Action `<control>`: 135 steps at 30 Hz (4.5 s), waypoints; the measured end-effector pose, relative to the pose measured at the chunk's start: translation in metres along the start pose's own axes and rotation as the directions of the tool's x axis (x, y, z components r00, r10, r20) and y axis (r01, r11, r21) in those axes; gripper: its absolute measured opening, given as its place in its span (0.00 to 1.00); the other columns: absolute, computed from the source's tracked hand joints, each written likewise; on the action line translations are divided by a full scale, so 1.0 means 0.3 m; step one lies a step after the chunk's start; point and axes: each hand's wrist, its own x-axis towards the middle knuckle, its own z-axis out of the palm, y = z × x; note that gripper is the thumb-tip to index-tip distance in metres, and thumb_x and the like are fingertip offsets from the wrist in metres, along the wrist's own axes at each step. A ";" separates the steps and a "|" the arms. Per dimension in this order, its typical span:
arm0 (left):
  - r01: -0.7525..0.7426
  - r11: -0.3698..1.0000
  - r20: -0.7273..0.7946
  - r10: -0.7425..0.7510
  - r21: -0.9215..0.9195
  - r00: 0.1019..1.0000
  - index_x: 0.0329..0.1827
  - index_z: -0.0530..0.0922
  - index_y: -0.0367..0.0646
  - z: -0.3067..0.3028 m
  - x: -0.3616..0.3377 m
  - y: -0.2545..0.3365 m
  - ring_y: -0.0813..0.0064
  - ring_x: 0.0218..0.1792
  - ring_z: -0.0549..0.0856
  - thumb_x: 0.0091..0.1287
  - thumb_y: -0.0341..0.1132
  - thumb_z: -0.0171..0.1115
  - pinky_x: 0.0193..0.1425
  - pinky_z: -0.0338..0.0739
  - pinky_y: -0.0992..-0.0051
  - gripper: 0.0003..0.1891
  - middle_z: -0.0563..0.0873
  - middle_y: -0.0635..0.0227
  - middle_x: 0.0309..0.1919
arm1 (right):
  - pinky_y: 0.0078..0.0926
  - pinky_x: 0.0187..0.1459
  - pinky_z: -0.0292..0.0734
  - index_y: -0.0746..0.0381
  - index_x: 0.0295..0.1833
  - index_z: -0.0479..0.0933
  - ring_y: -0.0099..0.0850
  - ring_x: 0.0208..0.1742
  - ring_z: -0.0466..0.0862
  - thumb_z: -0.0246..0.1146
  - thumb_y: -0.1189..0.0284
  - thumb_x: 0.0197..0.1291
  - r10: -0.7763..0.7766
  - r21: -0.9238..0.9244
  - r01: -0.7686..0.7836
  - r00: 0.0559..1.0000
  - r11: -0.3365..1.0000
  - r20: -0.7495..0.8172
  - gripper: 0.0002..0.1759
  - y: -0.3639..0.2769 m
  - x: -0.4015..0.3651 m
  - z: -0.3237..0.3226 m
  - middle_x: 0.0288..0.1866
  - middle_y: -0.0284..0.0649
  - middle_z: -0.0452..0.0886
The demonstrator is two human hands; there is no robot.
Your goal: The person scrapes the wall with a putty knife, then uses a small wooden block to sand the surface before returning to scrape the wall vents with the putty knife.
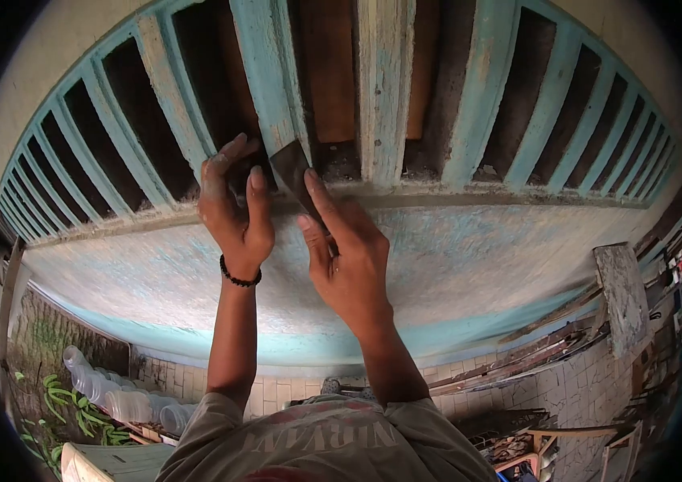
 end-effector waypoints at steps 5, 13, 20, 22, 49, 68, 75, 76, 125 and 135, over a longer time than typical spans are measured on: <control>-0.014 0.995 0.127 0.027 -0.100 0.992 0.71 0.73 0.27 0.002 0.028 -0.021 0.41 0.65 0.82 0.76 0.37 0.56 0.69 0.75 0.56 0.26 0.81 0.40 0.66 | 0.36 0.36 0.80 0.58 0.75 0.77 0.40 0.30 0.84 0.69 0.77 0.69 -0.108 0.065 0.113 0.992 0.991 -0.071 0.29 0.037 0.021 0.043 0.36 0.51 0.85; 0.030 0.991 0.277 0.007 -0.129 0.961 0.75 0.69 0.25 -0.032 0.045 -0.030 0.41 0.68 0.80 0.78 0.38 0.54 0.72 0.73 0.56 0.29 0.78 0.37 0.70 | 0.23 0.35 0.77 0.62 0.72 0.79 0.22 0.30 0.79 0.67 0.76 0.72 -0.128 0.004 0.129 0.989 0.992 -0.078 0.24 0.018 0.062 0.033 0.33 0.46 0.85; 0.110 0.982 0.333 -0.054 -0.151 0.941 0.76 0.69 0.27 -0.052 0.051 -0.004 0.44 0.69 0.80 0.77 0.39 0.56 0.73 0.73 0.58 0.30 0.77 0.38 0.70 | 0.23 0.35 0.77 0.61 0.72 0.79 0.22 0.29 0.78 0.67 0.76 0.72 -0.093 0.023 0.093 0.996 0.995 -0.014 0.24 0.008 0.067 0.006 0.33 0.45 0.85; 0.102 0.985 0.341 -0.050 -0.137 0.939 0.76 0.69 0.28 -0.055 0.051 -0.006 0.44 0.69 0.80 0.77 0.40 0.56 0.74 0.73 0.58 0.30 0.77 0.39 0.70 | 0.23 0.35 0.77 0.61 0.72 0.79 0.22 0.29 0.78 0.68 0.76 0.72 -0.085 0.039 0.086 0.996 0.996 -0.017 0.24 0.021 0.036 0.009 0.32 0.45 0.85; 0.181 0.942 0.381 -0.063 -0.282 0.922 0.79 0.66 0.28 -0.070 0.045 -0.019 0.48 0.77 0.72 0.75 0.41 0.54 0.81 0.65 0.59 0.34 0.71 0.42 0.76 | 0.22 0.35 0.76 0.59 0.72 0.80 0.23 0.28 0.78 0.69 0.79 0.69 -0.043 -0.013 0.043 0.999 0.999 -0.015 0.26 0.026 0.002 -0.005 0.32 0.45 0.85; 0.240 0.906 0.400 -0.088 -0.349 0.912 0.81 0.64 0.28 -0.068 0.043 -0.008 0.50 0.77 0.72 0.73 0.38 0.55 0.80 0.69 0.57 0.35 0.68 0.42 0.77 | 0.21 0.35 0.76 0.59 0.72 0.80 0.21 0.29 0.78 0.67 0.78 0.71 -0.054 -0.009 0.055 0.997 0.998 0.052 0.24 0.053 0.023 -0.033 0.40 0.47 0.90; 0.233 0.907 0.395 -0.083 -0.350 0.915 0.80 0.64 0.28 -0.061 0.041 -0.011 0.49 0.75 0.74 0.73 0.37 0.55 0.78 0.70 0.58 0.35 0.70 0.41 0.76 | 0.23 0.36 0.77 0.58 0.71 0.81 0.24 0.29 0.80 0.67 0.77 0.71 -0.143 -0.113 0.140 0.990 0.984 -0.015 0.24 0.027 0.078 -0.015 0.36 0.46 0.88; 0.233 0.905 0.387 -0.084 -0.355 0.918 0.80 0.64 0.28 -0.060 0.038 -0.011 0.49 0.75 0.74 0.72 0.37 0.56 0.78 0.70 0.58 0.35 0.70 0.41 0.76 | 0.24 0.36 0.77 0.58 0.71 0.81 0.25 0.30 0.81 0.67 0.77 0.71 -0.156 -0.120 0.152 0.987 0.981 -0.027 0.24 0.026 0.081 -0.015 0.35 0.46 0.87; 0.156 0.906 0.359 -0.005 -0.393 0.933 0.79 0.68 0.37 -0.071 0.035 -0.031 0.42 0.77 0.71 0.54 0.22 0.61 0.76 0.75 0.53 0.42 0.71 0.42 0.77 | 0.20 0.31 0.71 0.61 0.72 0.79 0.16 0.27 0.74 0.64 0.70 0.77 -0.189 -0.032 0.190 0.981 0.981 0.036 0.22 -0.029 0.246 -0.057 0.32 0.40 0.85; 0.213 0.891 0.403 -0.037 -0.402 0.914 0.81 0.66 0.36 -0.080 0.041 -0.018 0.47 0.79 0.69 0.49 0.27 0.61 0.79 0.70 0.51 0.47 0.67 0.43 0.80 | 0.22 0.33 0.74 0.62 0.72 0.80 0.17 0.29 0.77 0.63 0.70 0.77 -0.259 -0.036 0.260 0.966 0.965 0.020 0.21 -0.050 0.315 -0.065 0.40 0.45 0.90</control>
